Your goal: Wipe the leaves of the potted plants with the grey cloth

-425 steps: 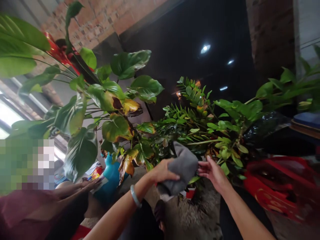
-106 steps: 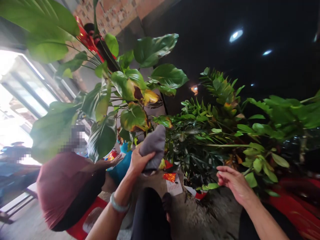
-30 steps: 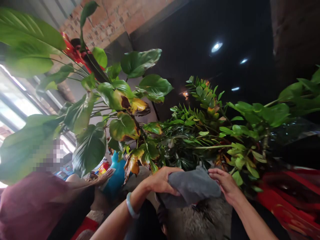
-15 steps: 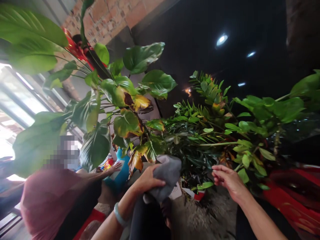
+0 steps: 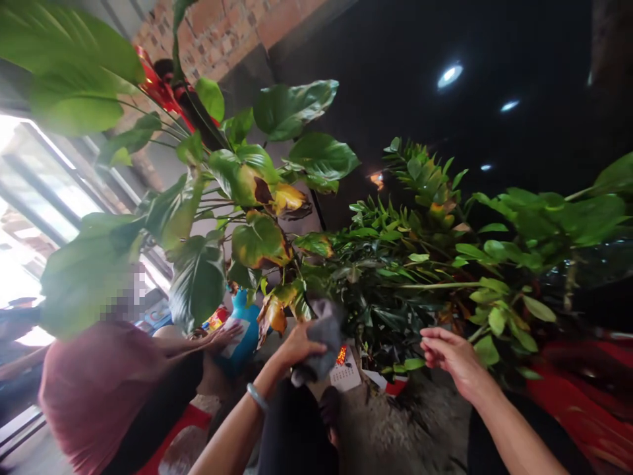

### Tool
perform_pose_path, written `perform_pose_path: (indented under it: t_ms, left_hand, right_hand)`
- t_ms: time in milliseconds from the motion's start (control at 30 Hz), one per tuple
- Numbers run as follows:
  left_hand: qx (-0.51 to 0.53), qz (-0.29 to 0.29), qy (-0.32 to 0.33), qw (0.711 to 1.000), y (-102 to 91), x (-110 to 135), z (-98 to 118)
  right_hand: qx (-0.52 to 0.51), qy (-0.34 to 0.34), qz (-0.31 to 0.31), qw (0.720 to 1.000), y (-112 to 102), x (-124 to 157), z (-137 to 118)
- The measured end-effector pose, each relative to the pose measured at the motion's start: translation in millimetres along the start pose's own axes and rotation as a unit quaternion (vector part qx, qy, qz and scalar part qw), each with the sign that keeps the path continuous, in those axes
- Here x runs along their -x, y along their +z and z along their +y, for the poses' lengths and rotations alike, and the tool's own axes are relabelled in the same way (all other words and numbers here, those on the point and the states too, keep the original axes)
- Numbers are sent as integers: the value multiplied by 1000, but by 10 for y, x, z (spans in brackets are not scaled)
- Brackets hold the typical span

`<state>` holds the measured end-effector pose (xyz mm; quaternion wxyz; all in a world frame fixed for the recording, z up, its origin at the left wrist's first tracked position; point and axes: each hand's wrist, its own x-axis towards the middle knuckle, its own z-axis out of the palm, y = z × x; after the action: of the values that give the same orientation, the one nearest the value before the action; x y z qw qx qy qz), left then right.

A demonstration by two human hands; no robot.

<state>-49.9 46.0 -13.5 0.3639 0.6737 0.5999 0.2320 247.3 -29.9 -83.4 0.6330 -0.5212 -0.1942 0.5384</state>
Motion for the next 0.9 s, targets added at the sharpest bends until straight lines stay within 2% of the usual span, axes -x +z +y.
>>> perform_pose_path:
  t_ms: [67,133,200,267,300,367,467,500,567,633,667,733,800,833,900]
  left_hand:
    - [-50,-126,-17,991,74,204,-137]
    - [-70,-212,-4,975,74,398,-123]
    - [-55,-262,21,963,43,516,33]
    - [-29,-277,53,959,37,528,253]
    - [-16,-267,71,961,57,497,356]
    - [2,-207,102,973,140,391,500]
    - [0,-101,90,991,303,236,558]
    - [6,-99,77,992,338,210,565]
    - [48,-154,73,984,348,201,629]
    - [112,-203,113,966,285,213,799]
    - [140,-198,143,960,242,209,919]
    - [171,-136,203,954,183,154,1179]
    - [179,-66,243,951,215,49,1364]
    - [173,-40,248,952,273,-6,1398]
    - [131,-19,234,963,447,-81,1332]
  right_hand:
    - [-3,-5,3,1000,-26,10,-22]
    - [-4,-12,3,1000,-51,3,-33]
    - [-8,-18,7,1000,-57,-12,-33]
    - [-13,-16,9,1000,-39,-23,-26]
    - [-12,-13,8,1000,-24,-25,-23]
    - [-6,-3,0,1000,8,-20,-18]
    - [4,9,-7,1000,30,3,-23]
    - [6,12,-8,1000,28,11,-28]
    - [6,14,-10,1000,16,27,-44]
    - [1,11,-15,1000,2,39,-63]
    - [-2,9,-17,1000,0,43,-71]
    - [-9,3,-21,1000,5,47,-83]
    - [-17,-3,-25,1000,21,43,-85]
    - [-22,-8,-26,999,28,38,-83]
    - [-30,-15,-27,999,33,24,-74]
